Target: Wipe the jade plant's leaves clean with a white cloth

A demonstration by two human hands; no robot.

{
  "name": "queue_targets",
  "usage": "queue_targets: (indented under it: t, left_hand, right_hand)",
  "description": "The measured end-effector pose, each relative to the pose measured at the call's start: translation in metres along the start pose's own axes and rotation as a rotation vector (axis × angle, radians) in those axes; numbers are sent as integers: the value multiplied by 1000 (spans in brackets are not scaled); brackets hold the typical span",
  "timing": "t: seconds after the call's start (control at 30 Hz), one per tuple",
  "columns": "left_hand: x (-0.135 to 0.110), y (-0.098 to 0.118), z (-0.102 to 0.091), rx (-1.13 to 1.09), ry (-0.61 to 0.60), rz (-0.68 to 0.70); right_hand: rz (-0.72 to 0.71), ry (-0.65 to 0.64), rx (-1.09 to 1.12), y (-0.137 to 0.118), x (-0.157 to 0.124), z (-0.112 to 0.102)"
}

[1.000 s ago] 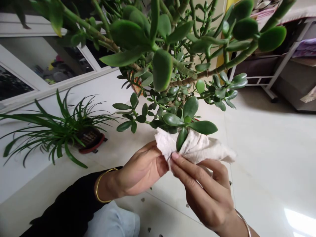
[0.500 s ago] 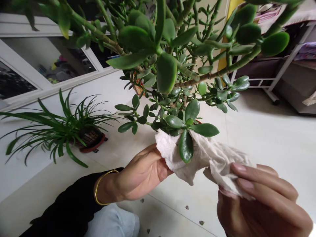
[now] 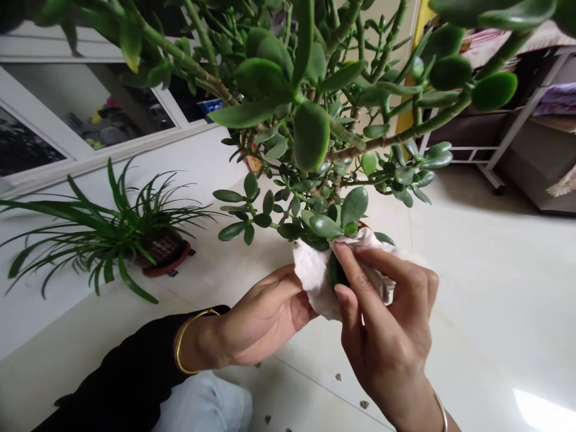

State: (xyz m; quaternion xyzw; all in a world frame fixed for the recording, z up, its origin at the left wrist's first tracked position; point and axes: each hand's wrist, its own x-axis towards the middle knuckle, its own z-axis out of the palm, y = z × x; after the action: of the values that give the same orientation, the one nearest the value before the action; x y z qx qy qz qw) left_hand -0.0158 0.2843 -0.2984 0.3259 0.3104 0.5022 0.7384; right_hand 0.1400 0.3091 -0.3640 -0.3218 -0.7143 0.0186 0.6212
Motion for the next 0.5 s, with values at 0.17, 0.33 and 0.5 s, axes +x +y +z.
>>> queue_targets:
  t: [0.17,0.33,0.5]
  left_hand:
    - [-2,1,0,-2,0,-9]
    - [-2,4,-2,-5,-4,6]
    - [-2,6,-1,-34,14,22]
  right_hand:
    - [-61,32,-84,-2,-2,-2]
    - [-162,46,-76,-8,-6,-2]
    - [-233,-10,23,-6,-17,-8]
